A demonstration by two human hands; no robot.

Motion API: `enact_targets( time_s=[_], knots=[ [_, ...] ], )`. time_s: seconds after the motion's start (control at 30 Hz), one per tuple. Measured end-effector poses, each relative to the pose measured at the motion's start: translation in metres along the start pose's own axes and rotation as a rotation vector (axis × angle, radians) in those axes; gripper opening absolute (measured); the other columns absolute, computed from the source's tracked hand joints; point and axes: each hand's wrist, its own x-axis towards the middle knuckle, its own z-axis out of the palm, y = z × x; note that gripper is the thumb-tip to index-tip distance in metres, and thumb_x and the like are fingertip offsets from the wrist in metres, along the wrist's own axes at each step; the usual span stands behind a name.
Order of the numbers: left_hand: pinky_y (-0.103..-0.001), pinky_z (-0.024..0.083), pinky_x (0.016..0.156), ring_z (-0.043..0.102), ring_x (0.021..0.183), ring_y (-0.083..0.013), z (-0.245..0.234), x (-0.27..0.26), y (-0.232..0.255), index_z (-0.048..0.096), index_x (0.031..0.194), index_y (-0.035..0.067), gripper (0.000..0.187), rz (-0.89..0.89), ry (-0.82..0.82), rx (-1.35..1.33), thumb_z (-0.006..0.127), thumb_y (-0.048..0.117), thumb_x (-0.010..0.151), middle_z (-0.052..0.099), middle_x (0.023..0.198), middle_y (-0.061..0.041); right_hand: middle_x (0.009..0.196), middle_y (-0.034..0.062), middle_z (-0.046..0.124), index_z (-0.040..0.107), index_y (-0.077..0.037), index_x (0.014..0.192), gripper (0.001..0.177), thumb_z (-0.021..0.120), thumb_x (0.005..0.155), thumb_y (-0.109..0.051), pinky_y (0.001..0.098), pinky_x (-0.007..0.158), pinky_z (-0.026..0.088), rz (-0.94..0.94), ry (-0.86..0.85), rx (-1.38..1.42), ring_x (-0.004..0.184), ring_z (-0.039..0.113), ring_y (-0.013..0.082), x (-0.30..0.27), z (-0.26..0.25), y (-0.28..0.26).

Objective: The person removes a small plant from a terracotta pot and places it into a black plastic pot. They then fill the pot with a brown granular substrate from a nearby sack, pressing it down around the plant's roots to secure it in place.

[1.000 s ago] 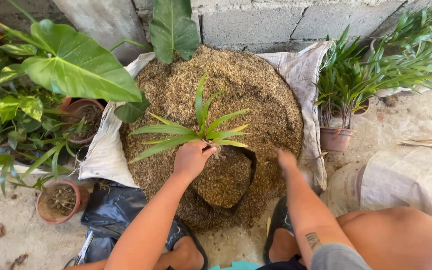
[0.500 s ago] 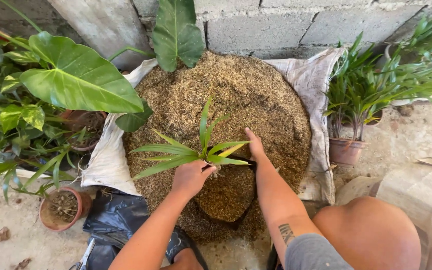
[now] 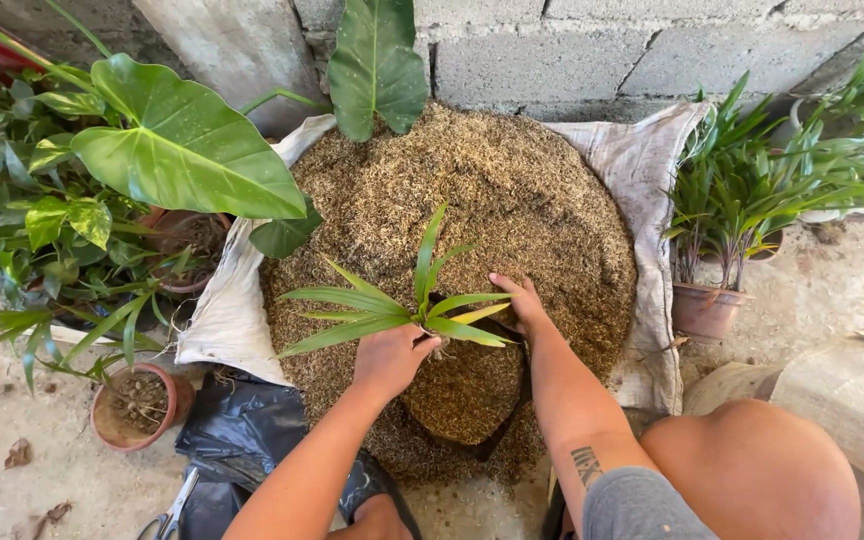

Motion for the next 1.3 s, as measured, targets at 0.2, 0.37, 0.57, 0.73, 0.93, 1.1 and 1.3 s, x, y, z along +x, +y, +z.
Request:
enact_targets(
  time_s=[0.2, 0.37, 0.57, 0.73, 0.93, 1.1, 1.3],
  knots=[
    [-0.043, 0.054, 0.098, 0.068, 0.116, -0.0321, 0.0, 0.001, 0.001, 0.068, 0.128, 0.005, 0.049, 0.007, 0.019, 0.033, 0.049, 0.044, 0.105, 0.073, 0.12, -0.015, 0.16, 0.0389, 0.016, 0.015, -0.001, 0.162, 0.128, 0.093, 0.071, -0.048, 0.0689, 0.108, 0.039, 0.009, -0.022, 0.039, 0.147, 0.028, 0.0543, -0.121, 0.03, -0.075],
    [-0.043, 0.052, 0.101, 0.067, 0.118, -0.0322, 0.003, 0.002, -0.004, 0.068, 0.128, 0.005, 0.049, 0.005, 0.016, 0.031, 0.049, 0.044, 0.106, 0.072, 0.122, -0.015, 0.164, 0.0365, 0.01, 0.006, -0.002, 0.163, 0.124, 0.081, 0.082, -0.058, 0.0692, 0.119, 0.02, 0.015, -0.105, 0.142, 0.152, 0.015, 0.052, -0.074, 0.028, -0.054],
    [-0.043, 0.052, 0.101, 0.067, 0.119, -0.0308, 0.003, 0.005, -0.003, 0.068, 0.129, 0.007, 0.05, 0.016, 0.021, 0.028, 0.048, 0.046, 0.105, 0.072, 0.123, -0.013, 0.13, 0.0235, 0.064, 0.058, -0.003, 0.137, 0.074, 0.08, 0.083, -0.049, 0.0584, 0.106, 0.047, 0.069, -0.144, 0.501, 0.12, 0.062, 0.0411, -0.007, -0.006, 0.002],
    [-0.048, 0.046, 0.109, 0.062, 0.126, -0.0338, 0.003, 0.008, 0.007, 0.069, 0.127, 0.004, 0.046, 0.06, 0.032, 0.025, 0.052, 0.04, 0.105, 0.071, 0.125, -0.016, 0.118, 0.0206, 0.071, 0.07, -0.006, 0.123, 0.065, 0.078, 0.079, -0.053, 0.0593, 0.101, 0.05, 0.108, -0.271, 0.505, 0.111, 0.067, 0.0406, -0.002, -0.033, -0.035],
    [-0.047, 0.035, 0.117, 0.055, 0.135, -0.0349, -0.002, 0.001, 0.007, 0.069, 0.127, -0.001, 0.043, 0.099, 0.104, 0.04, 0.059, 0.033, 0.102, 0.071, 0.125, -0.017, 0.116, 0.0213, 0.073, 0.07, -0.003, 0.116, 0.048, 0.069, 0.087, -0.04, 0.0621, 0.085, 0.059, 0.162, -0.465, 0.527, 0.1, 0.073, 0.0426, -0.064, -0.038, -0.061],
    [-0.047, 0.027, 0.12, 0.049, 0.142, -0.0273, -0.008, -0.003, -0.001, 0.075, 0.119, 0.01, 0.035, 0.088, 0.205, 0.124, 0.061, 0.037, 0.102, 0.075, 0.119, -0.01, 0.101, 0.0212, 0.075, 0.071, -0.007, 0.115, 0.041, 0.063, 0.089, -0.038, 0.0529, 0.065, 0.062, 0.268, -0.54, 0.43, 0.083, 0.074, 0.0414, -0.139, -0.028, -0.028],
    [-0.046, 0.023, 0.12, 0.047, 0.143, -0.0253, 0.002, 0.009, -0.016, 0.075, 0.12, 0.008, 0.036, 0.088, 0.243, 0.077, 0.061, 0.037, 0.103, 0.075, 0.119, -0.009, 0.096, 0.0188, 0.077, 0.072, -0.002, 0.103, 0.035, 0.061, 0.092, -0.033, 0.051, 0.069, 0.063, 0.392, -0.465, 0.498, 0.082, 0.075, 0.0374, -0.101, 0.011, 0.06]
  ],
)
